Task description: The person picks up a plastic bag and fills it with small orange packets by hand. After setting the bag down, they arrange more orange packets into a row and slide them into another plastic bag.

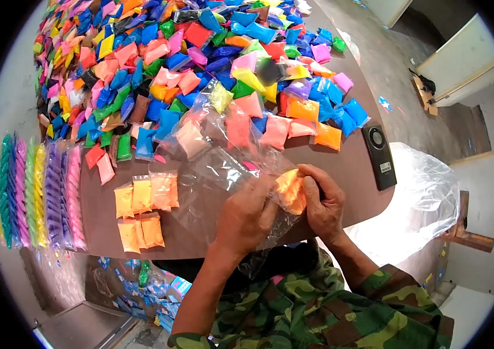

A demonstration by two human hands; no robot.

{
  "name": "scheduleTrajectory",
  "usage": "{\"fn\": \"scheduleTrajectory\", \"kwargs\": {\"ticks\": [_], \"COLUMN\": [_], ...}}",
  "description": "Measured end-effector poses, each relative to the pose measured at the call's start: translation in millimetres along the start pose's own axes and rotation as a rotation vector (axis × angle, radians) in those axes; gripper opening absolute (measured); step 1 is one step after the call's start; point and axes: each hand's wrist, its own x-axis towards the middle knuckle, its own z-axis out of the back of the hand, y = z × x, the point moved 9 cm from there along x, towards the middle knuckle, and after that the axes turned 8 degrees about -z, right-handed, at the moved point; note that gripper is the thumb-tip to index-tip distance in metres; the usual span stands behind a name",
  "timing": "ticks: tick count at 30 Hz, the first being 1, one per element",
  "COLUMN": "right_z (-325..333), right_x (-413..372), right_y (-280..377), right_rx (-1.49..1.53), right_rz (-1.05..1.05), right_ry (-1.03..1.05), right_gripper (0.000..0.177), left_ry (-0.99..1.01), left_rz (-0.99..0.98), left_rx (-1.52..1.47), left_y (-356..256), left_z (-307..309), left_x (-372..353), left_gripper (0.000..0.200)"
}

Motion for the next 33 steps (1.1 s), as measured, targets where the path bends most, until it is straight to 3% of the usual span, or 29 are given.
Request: {"fn": "scheduleTrajectory", "kwargs": {"ticks": [6, 9, 18, 23, 28, 30, 31, 33], "right_z": [-2, -2, -8, -10, -8, -14, -12, -10], "right_x": [0, 2, 8, 8, 7, 4, 5, 7], "right_y": [-2, 2, 3, 3, -14, -9, -7, -9], "right_rx": [-0.021, -0.039, -0.077, -0.099, -0.02, -0.019, -0.012, -0.019], "right_rz": [0.011, 0.036, 0.049, 0.017, -0.018, -0.028, -0.036, -0.037], "right_ry": [0.016, 0.015, 0.029, 0.028, 0.033, 0.031, 0.032, 0.024], "right_gripper": [0.026, 0.026, 0.026, 0.025, 0.025, 0.026, 0.026, 0.027], "left_ry": [-0.049, -0.032, 0.057, -0.079, -0.332, -0.461, -0.498, -0.468], "left_rz": [-0.08, -0.171, 0.002, -0.107, 0.051, 0.389, 0.281, 0.422], "left_rx": [-0.044, 0.098, 0.023, 0.09, 0.393, 0.492, 0.757, 0.846], "left_y": [6, 2, 5, -8, -11, 12, 18, 41], "left_z": [-4, -6, -3, 20, 111, 176, 197, 222], "left_x": [-2, 2, 1, -14, -73, -118, -136, -160], "left_gripper": [0.031, 0.03, 0.03, 0.029, 0.025, 0.018, 0.022, 0.027]}}
